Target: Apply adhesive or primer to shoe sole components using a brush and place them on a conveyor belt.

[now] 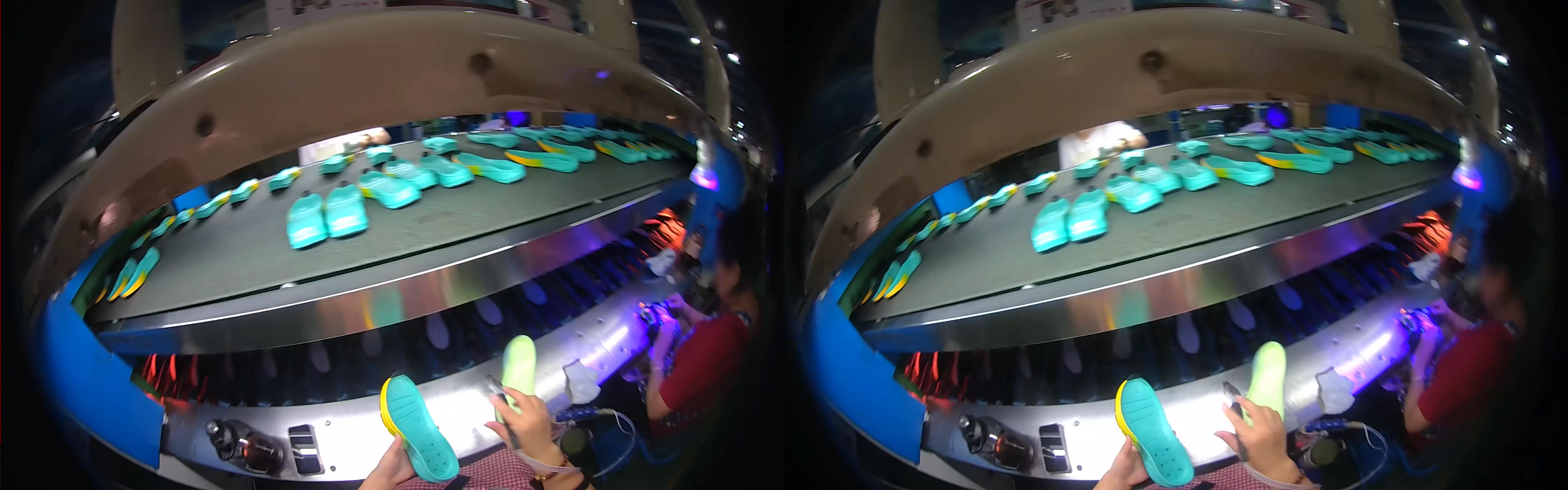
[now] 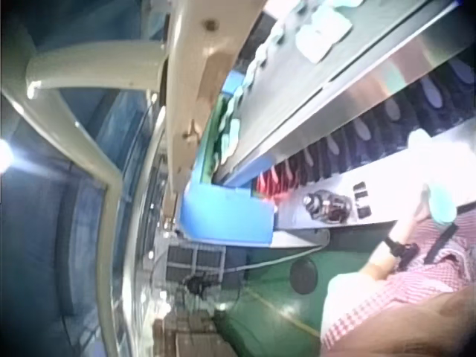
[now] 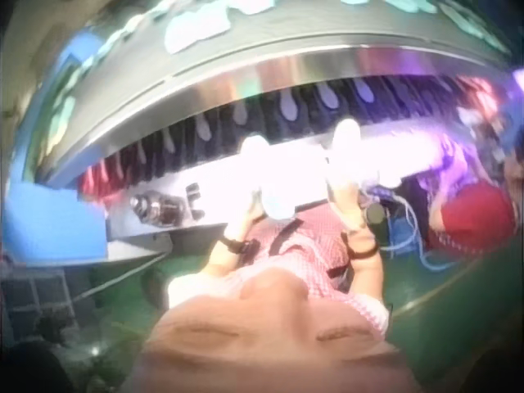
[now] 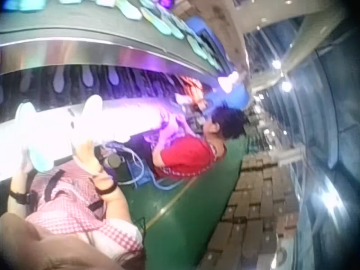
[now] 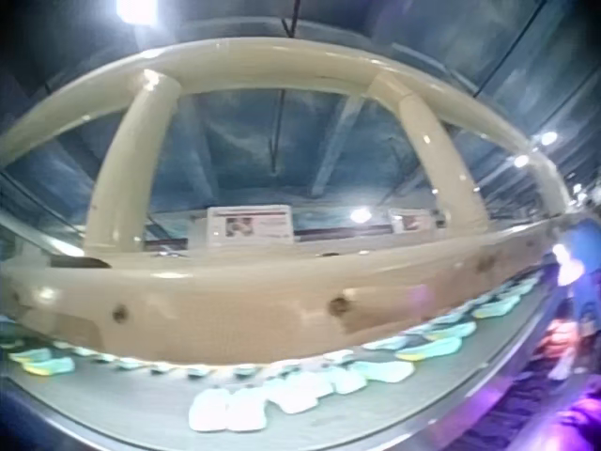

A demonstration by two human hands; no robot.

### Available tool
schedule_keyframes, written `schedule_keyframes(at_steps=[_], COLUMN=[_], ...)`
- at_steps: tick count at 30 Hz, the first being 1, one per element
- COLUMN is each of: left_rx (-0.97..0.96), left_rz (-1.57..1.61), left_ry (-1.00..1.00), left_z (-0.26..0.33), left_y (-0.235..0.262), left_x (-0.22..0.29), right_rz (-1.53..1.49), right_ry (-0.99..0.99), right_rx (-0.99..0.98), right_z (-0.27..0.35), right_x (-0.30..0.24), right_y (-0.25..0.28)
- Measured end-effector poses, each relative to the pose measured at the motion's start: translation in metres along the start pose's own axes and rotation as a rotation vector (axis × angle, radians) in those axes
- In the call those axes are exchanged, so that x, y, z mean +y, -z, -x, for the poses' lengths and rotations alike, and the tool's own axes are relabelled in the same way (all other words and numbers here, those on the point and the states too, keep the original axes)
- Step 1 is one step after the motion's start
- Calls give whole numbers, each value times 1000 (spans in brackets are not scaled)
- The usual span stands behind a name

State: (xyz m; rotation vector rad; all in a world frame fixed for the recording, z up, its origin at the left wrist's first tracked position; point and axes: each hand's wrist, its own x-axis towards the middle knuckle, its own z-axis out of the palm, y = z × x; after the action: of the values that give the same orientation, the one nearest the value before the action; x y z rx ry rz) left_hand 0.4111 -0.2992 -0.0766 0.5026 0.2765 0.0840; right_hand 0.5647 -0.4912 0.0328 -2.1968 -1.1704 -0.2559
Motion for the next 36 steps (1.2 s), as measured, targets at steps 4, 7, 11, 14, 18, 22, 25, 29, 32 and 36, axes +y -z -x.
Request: schedule_keyframes(at_steps=[4, 7, 11, 14, 18, 22, 25, 29, 32, 36], left_rx=[151, 131, 136, 110, -157, -364, -182, -274, -335, -204], left_rz=[-182, -146, -122, -102, 207, 395, 229, 164, 218, 153], left_ry=[-32, -55, 11, 67, 51, 28, 25, 5, 9, -68], left_z=[3, -5, -14, -14, -14, -23, -17, -20, -25, -31], left_y=[-22, -26, -42, -41, -64, -49, -65, -67, -61, -66], left_x=[15, 14, 7, 0, 4, -3, 5, 2, -1, -8], right_rz=[-501, -1258, -1599, -1588, -1623, -1613, -1639, -1590, -1548, -1181], right_ry=[-23, -492, -582, -585, -554, -561, -542, -503, -499, -390], right_rx=[180, 17, -101, -150, -176, -129, -195, -157, -167, -185], right_z=[11, 8, 8, 13, 5, -4, -16, -28, -40, -47], right_x=[8, 5, 0, 1, 2, 9, 10, 14, 11, -6], right_y=[-15, -21, -29, -43, -48, -59, -58, -57, -54, -54])
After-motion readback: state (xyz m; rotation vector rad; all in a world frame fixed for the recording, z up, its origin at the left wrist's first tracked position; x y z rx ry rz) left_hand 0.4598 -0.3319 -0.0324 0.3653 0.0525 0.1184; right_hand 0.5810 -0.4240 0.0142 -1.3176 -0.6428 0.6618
